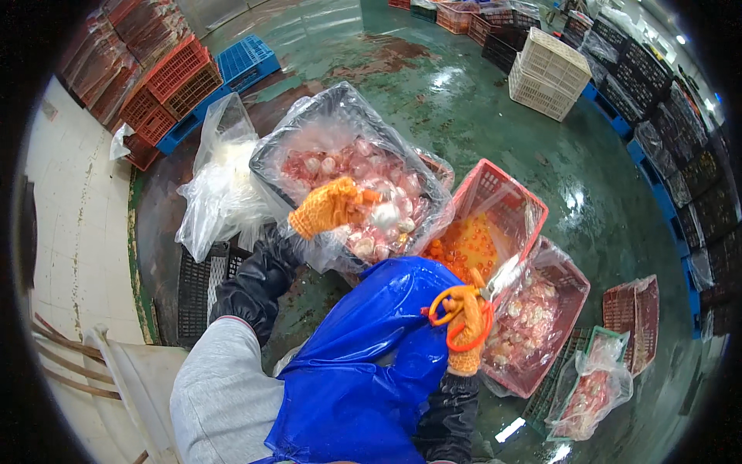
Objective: The person uses orange-handled shears to cut pieces of raw meat from a large plastic bag into smaller portions, dropping them into a red crate. The person is wearing a blue apron and orange gloves while working in a warehouse environment.
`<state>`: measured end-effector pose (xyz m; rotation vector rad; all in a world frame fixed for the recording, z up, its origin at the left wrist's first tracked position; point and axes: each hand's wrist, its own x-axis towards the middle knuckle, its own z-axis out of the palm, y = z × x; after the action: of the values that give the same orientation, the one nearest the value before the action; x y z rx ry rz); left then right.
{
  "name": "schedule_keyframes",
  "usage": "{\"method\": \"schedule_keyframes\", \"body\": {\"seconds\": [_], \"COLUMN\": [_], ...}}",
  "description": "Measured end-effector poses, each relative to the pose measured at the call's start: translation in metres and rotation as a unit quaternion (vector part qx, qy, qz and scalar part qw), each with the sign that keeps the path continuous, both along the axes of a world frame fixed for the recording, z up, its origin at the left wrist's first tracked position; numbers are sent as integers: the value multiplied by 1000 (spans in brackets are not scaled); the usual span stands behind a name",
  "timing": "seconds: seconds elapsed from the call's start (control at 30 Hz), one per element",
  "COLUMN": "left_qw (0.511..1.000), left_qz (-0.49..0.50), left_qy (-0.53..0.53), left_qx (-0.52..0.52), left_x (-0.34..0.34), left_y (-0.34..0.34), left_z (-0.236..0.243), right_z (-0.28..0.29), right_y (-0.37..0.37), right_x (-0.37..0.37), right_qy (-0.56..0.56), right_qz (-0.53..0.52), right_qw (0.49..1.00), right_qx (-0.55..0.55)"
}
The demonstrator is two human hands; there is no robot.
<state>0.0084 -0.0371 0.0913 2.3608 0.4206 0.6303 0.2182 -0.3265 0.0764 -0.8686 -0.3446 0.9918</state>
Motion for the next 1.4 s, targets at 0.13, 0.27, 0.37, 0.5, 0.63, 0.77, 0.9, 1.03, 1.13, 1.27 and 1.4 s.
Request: {"method": "schedule_keyframes", "body": {"seconds": [0.13, 0.27, 0.37, 0.5, 0.63, 0.77, 0.9, 1.03, 1.13, 1.27, 1.4], "left_qw": [697, 562, 515, 792, 823, 824, 853, 798, 758, 723, 757], "left_qz": [-180, -222, -117, -61, 12, 59, 122, 136, 165, 214, 210], "left_qy": [-185, -176, -156, -141, -49, -83, -136, -182, -223, -231, -267], "left_qx": [-669, -777, -835, -591, -566, -557, -488, -559, -590, -615, -558], "left_x": [22, 52, 68, 72, 68, 70, 77, 79, 77, 74, 80], "left_y": [-59, -107, -134, -162, -191, -198, -212, -205, -179, -154, -174], "left_z": [-6, 15, 43, 3, 14, 18, 16, 10, 14, 4, 23], "right_z": [22, 37, 41, 37, 38, 31, 25, 43, 45, 19, 24], "right_y": [18, 20, 13, 8, 7, 4, 5, 5, 7, -11, -6], "right_x": [-9, -25, -30, -28, -38, -44, -48, -49, -48, -49, -58], "right_qy": [-5, -189, -135, -143, -187, -195, -333, -303, -219, -475, -479], "right_qz": [109, 48, 11, -21, -45, -52, -98, -96, -79, -20, 28], "right_qw": [988, 972, 984, 984, 973, 974, 924, 940, 971, 862, 857], "right_qx": [-113, -133, -112, -106, -126, -99, -160, -126, -61, -177, -187]}}
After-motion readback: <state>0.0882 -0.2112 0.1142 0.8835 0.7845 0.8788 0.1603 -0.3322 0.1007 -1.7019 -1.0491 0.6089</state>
